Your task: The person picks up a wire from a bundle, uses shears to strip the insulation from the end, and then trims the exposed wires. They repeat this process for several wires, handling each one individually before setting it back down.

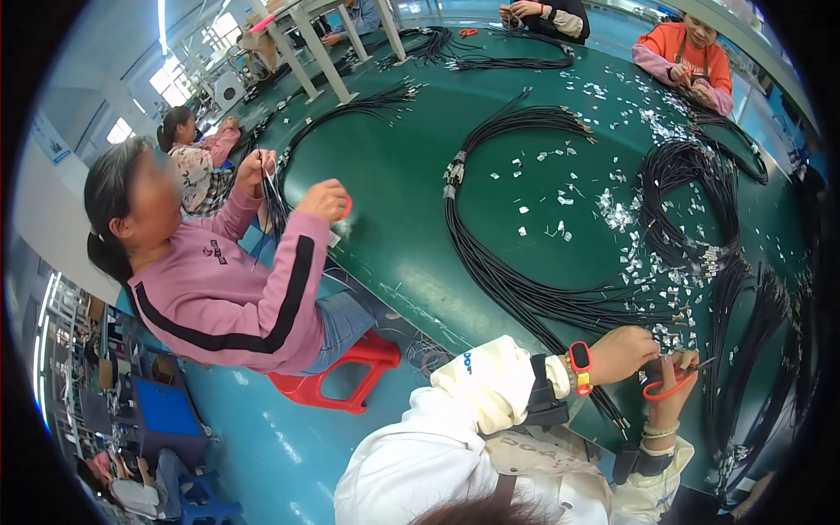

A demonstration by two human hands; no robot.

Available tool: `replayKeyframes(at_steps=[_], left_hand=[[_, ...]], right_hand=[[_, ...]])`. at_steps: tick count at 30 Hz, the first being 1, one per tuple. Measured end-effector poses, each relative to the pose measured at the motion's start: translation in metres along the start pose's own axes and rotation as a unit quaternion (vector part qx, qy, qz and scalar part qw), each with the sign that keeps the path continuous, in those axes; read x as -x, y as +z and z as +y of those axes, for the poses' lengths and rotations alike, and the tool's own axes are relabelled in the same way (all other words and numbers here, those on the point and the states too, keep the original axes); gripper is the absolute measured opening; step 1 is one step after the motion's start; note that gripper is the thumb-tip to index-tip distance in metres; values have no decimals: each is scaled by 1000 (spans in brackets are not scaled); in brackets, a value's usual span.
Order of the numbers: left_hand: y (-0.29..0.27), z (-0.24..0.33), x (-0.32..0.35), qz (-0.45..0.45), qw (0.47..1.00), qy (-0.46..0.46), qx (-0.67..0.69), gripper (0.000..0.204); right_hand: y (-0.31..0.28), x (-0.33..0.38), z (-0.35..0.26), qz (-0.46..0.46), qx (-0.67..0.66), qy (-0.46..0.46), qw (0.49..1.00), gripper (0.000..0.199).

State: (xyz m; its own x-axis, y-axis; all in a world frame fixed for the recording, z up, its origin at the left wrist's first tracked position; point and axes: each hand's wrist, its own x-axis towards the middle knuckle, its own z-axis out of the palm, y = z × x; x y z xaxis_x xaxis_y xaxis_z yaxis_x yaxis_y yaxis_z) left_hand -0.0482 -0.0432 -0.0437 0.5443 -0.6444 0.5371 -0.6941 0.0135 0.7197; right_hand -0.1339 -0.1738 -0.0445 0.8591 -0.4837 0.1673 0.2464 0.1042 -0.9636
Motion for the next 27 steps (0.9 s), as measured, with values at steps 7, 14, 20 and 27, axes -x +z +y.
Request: replayKeyframes(at_steps=[7, 14, 20, 27], left_hand=[[-4, -6, -13, 27, 945, 190, -267, 5], [-13, -5, 2, 11, 939, 215, -268, 4], [-35, 1, 7, -92, 937, 242, -235, 3], [-84, 19, 3, -97, 959, 226, -143, 8]], right_hand=[[-3, -19, 3, 26, -59, 38, 997, 27], [14, -6, -34, -68, 291, -220, 928, 31], [18, 11, -32, -124, 385, -126, 906, 31], [45, -11, -56, -207, 69, 171, 961, 30]])
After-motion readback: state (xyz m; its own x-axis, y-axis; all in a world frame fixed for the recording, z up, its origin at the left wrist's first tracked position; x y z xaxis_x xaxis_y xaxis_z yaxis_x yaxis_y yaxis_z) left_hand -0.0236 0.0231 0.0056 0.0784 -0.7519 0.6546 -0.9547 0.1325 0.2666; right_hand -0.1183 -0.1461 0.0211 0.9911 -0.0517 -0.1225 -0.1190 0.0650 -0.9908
